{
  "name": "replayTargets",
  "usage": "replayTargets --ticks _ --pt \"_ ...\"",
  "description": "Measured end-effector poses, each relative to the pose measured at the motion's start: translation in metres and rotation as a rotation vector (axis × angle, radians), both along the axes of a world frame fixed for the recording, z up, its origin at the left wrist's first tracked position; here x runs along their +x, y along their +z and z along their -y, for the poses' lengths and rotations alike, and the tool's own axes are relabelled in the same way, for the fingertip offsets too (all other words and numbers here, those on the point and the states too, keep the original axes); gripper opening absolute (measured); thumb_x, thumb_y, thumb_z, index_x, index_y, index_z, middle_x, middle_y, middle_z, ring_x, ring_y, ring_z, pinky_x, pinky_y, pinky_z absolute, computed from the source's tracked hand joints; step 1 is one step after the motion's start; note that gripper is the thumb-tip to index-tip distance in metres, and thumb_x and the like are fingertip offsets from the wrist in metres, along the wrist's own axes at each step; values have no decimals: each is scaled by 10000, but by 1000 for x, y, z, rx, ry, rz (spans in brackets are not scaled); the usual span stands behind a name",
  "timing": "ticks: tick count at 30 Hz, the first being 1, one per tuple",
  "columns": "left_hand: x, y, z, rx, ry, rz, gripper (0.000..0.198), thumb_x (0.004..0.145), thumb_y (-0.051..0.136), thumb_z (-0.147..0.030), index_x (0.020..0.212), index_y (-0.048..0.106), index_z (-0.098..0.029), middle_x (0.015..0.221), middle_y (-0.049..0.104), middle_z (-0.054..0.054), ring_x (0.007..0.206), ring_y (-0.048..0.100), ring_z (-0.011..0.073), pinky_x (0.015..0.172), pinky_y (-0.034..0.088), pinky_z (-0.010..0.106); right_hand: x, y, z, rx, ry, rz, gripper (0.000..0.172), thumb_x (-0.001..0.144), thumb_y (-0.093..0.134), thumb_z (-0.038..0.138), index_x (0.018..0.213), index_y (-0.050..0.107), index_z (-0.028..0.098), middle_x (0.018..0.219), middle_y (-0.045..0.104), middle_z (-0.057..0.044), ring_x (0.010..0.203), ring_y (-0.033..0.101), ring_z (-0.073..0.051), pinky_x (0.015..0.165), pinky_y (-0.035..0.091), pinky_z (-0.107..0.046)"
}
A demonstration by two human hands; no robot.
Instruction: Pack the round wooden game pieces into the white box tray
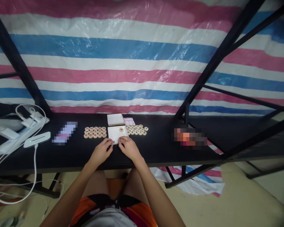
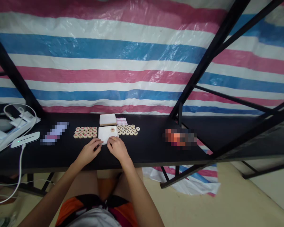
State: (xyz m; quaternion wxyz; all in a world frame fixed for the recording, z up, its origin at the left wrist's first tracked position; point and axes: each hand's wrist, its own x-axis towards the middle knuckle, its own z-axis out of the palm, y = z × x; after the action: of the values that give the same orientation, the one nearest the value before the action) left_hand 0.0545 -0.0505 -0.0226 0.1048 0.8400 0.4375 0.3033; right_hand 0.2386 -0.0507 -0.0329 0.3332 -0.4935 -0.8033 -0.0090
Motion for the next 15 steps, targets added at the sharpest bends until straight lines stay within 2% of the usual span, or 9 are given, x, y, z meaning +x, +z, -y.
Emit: replayTargets --ticks 5,15 --pt "-2 0 1 -25 -31 -59 266 879 447 -210 1092 606 -203 1029 610 57 951 590 185 846 479 303 0 0 0 -7 -6 3 220 898 461 190 899 680 163 933 656 -74 902 586 -187 885 444 -318" --pt "-3 0 1 -50 -34 -19 263 871 454 -206 1080 615 -202 1025 613 58 962 585 183 862 472 310 0 5 4 -17 -14 -18 209 894 469 200 881 675 166 937 594 -74 897 570 -173 846 454 -288"
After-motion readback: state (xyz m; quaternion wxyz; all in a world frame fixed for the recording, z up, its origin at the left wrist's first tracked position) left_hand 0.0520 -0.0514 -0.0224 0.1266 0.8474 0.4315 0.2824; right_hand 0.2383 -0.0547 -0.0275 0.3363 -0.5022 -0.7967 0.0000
